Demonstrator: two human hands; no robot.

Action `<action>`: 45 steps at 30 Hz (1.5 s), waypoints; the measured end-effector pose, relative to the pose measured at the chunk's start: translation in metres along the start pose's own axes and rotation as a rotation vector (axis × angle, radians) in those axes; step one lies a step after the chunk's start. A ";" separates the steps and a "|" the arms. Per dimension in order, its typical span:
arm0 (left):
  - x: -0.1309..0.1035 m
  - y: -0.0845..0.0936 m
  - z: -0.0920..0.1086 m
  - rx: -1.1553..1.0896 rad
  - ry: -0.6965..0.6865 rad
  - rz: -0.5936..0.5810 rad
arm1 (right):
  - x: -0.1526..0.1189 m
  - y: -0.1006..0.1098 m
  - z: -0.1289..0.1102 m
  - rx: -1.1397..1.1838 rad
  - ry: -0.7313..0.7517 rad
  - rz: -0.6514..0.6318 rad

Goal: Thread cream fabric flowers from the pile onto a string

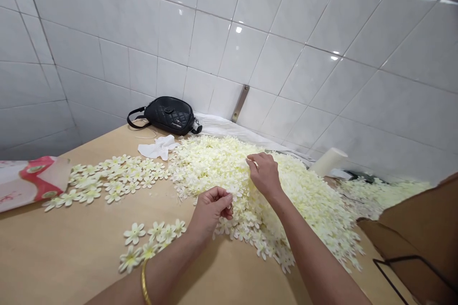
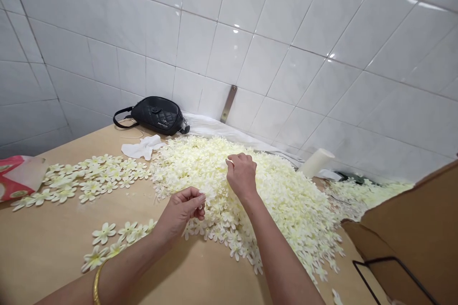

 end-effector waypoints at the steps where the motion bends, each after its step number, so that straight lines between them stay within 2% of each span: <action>1: 0.000 0.000 0.000 -0.004 -0.003 0.003 | -0.003 0.001 -0.002 0.001 0.002 0.004; 4: -0.001 0.000 0.000 -0.009 0.001 0.005 | -0.022 0.007 -0.015 0.043 0.009 0.006; 6: -0.003 -0.001 0.002 -0.006 -0.002 -0.006 | -0.039 0.011 -0.025 0.154 -0.024 -0.035; 11: -0.006 -0.007 0.004 0.034 0.007 -0.039 | -0.069 -0.001 -0.034 0.510 -0.224 -0.352; 14: -0.007 -0.008 0.005 0.082 -0.002 -0.047 | -0.075 -0.008 -0.034 0.664 -0.253 -0.420; 17: -0.007 -0.008 0.005 0.124 0.000 -0.055 | -0.074 -0.006 -0.034 0.636 -0.249 -0.348; 20: -0.005 -0.007 0.003 0.157 0.015 -0.070 | -0.067 -0.001 -0.034 0.483 -0.205 -0.281; 23: -0.004 -0.007 0.001 0.155 0.024 -0.070 | -0.053 0.007 -0.026 0.336 -0.189 -0.152; 26: -0.003 -0.004 -0.003 0.135 0.046 -0.043 | -0.030 0.014 -0.004 0.262 -0.222 -0.028; 30: -0.001 0.000 -0.012 0.130 0.121 -0.016 | 0.000 0.018 0.035 0.225 -0.294 0.027; 32: 0.000 0.000 -0.014 0.135 0.127 -0.005 | 0.006 0.022 0.049 0.221 -0.331 0.049; 34: -0.001 0.000 -0.011 0.139 0.100 0.019 | 0.002 0.027 0.053 0.215 -0.353 0.090; 36: -0.002 -0.002 -0.008 0.140 0.077 0.031 | -0.011 0.032 0.045 0.215 -0.346 0.119; 39: -0.004 -0.006 -0.002 0.127 0.053 0.024 | -0.042 0.031 0.016 0.248 -0.291 0.085; 42: -0.005 -0.008 0.000 0.112 0.047 0.020 | -0.074 0.022 -0.018 0.341 -0.163 -0.030; 45: -0.004 -0.006 -0.002 0.089 0.052 -0.004 | -0.095 0.011 -0.035 0.460 -0.102 -0.145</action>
Point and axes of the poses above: each hand's wrist, its own x-axis towards the middle knuckle, its own y-axis out of the back of the hand, z = x × y, the point moved 4 cm from there along x, towards the middle knuckle, and after that the axes turned 9 degrees about -z, right-handed, at the moved point
